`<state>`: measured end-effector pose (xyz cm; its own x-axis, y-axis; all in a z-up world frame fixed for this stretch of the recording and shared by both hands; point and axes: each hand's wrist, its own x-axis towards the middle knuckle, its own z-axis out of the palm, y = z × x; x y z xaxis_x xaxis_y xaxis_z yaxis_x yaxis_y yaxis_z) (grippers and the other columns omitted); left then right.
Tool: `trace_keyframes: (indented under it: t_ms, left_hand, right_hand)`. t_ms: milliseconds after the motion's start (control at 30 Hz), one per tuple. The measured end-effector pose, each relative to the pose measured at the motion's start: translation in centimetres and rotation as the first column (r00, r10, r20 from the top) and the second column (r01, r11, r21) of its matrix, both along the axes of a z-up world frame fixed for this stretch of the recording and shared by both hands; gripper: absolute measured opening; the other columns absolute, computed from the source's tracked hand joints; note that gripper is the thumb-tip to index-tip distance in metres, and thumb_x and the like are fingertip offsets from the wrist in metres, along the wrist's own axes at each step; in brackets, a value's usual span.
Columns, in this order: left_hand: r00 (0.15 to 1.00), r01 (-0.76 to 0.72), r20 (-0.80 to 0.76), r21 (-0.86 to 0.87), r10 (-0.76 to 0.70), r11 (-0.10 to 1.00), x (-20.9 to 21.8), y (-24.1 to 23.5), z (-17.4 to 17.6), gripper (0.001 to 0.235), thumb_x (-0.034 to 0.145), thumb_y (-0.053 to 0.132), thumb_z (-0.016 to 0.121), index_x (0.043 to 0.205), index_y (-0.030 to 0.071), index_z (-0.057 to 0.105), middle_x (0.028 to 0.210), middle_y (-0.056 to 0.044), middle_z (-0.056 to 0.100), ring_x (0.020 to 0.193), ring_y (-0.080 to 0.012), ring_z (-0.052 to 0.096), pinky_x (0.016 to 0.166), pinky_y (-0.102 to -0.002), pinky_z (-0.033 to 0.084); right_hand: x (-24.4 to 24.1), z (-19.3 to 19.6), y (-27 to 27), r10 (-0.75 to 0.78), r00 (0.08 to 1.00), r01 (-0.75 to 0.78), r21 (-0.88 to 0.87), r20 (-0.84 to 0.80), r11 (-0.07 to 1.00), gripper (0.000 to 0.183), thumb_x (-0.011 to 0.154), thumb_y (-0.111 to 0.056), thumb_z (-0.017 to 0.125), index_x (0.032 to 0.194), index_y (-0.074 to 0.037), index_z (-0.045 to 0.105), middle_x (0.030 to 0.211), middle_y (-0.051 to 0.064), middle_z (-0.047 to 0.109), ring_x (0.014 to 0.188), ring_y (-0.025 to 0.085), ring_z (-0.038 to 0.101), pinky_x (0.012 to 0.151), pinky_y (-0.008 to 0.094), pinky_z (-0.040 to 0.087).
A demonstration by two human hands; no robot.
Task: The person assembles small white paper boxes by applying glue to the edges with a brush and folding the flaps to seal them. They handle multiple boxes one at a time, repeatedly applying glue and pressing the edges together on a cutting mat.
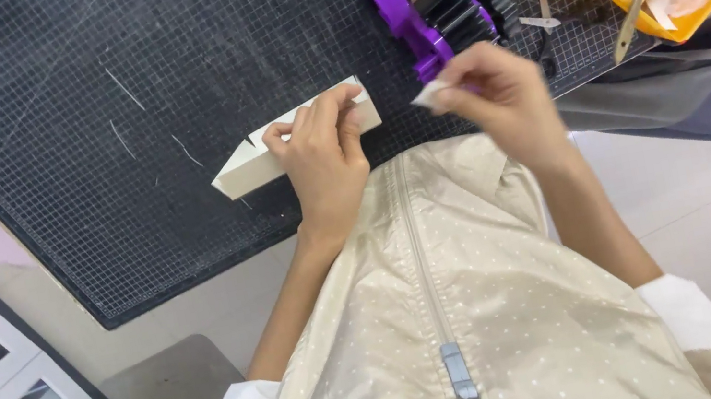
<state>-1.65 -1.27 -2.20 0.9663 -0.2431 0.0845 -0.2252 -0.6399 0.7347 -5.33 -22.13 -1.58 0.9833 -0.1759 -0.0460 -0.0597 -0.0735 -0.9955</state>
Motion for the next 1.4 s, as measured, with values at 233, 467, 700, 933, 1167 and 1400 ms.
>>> trace_keyframes:
  t_ms: [233,467,700,933,1167,1400]
  left_hand:
    - [0.999,0.034,-0.015,-0.05,-0.035,0.998,-0.4,0.1,0.1,0.019,0.098,0.008,0.059,0.111,0.022,0.062,0.091,0.005,0.069,0.086,-0.0139,0.064,0.095,-0.044,0.024]
    - [0.997,0.064,0.033,0.008,-0.064,0.998,-0.6,0.2,1.0,0.037,0.086,-0.006,0.051,0.109,0.021,0.062,0.109,0.011,0.071,0.091,-0.0117,0.065,0.088,-0.037,0.025]
    - [0.995,0.069,0.07,-0.024,-0.067,0.997,-0.8,0.2,0.8,0.037,0.086,-0.007,0.057,0.106,0.022,0.068,0.1,0.01,0.07,0.091,-0.0109,0.064,0.089,-0.038,0.024]
    - [0.995,0.073,0.069,-0.027,-0.071,0.997,-0.8,0.2,0.6,0.036,0.088,-0.006,0.057,0.108,0.021,0.069,0.102,0.008,0.071,0.094,-0.0119,0.065,0.089,-0.038,0.025]
    - [0.997,0.065,0.051,-0.029,-0.064,0.997,-0.8,0.3,0.5,0.034,0.091,-0.004,0.055,0.114,0.019,0.065,0.105,0.008,0.072,0.092,-0.013,0.066,0.09,-0.037,0.026]
    - [0.996,0.07,0.057,-0.033,-0.068,0.997,-0.8,0.3,0.7,0.039,0.086,-0.007,0.057,0.11,0.021,0.069,0.101,0.009,0.07,0.092,-0.0113,0.065,0.091,-0.038,0.025]
  right_hand:
    - [2.3,-0.8,2.6,0.236,0.959,-0.238,0.006,-0.16,0.971,0.01,0.093,0.004,0.071,0.102,0.0,0.071,0.081,0.006,0.066,0.083,0.013,0.07,0.08,0.03,0.06]
    - [3.3,2.1,2.9,0.378,0.887,-0.411,-0.08,-0.266,0.908,0.056,0.098,-0.005,0.068,0.146,-0.013,0.042,0.083,0.003,0.058,0.079,0.008,0.056,0.074,0.021,0.047]
    - [3.3,2.5,2.9,0.372,0.88,-0.395,-0.018,-0.294,0.919,0.06,0.098,-0.001,0.067,0.146,-0.012,0.033,0.084,0.007,0.059,0.081,0.012,0.059,0.078,0.023,0.053]
    - [3.2,2.3,2.7,0.405,0.875,-0.428,-0.033,-0.264,0.903,0.063,0.098,0.002,0.068,0.148,-0.011,0.032,0.085,0.009,0.059,0.08,0.012,0.058,0.073,0.022,0.051]
    - [3.3,2.1,2.6,0.412,0.873,-0.419,0.03,-0.261,0.908,0.061,0.097,0.001,0.068,0.146,-0.011,0.033,0.085,0.011,0.061,0.08,0.012,0.058,0.073,0.022,0.05]
    - [3.5,2.0,2.6,0.428,0.866,-0.435,0.032,-0.257,0.9,0.058,0.098,0.001,0.067,0.145,-0.011,0.034,0.085,0.009,0.06,0.081,0.012,0.058,0.076,0.022,0.05]
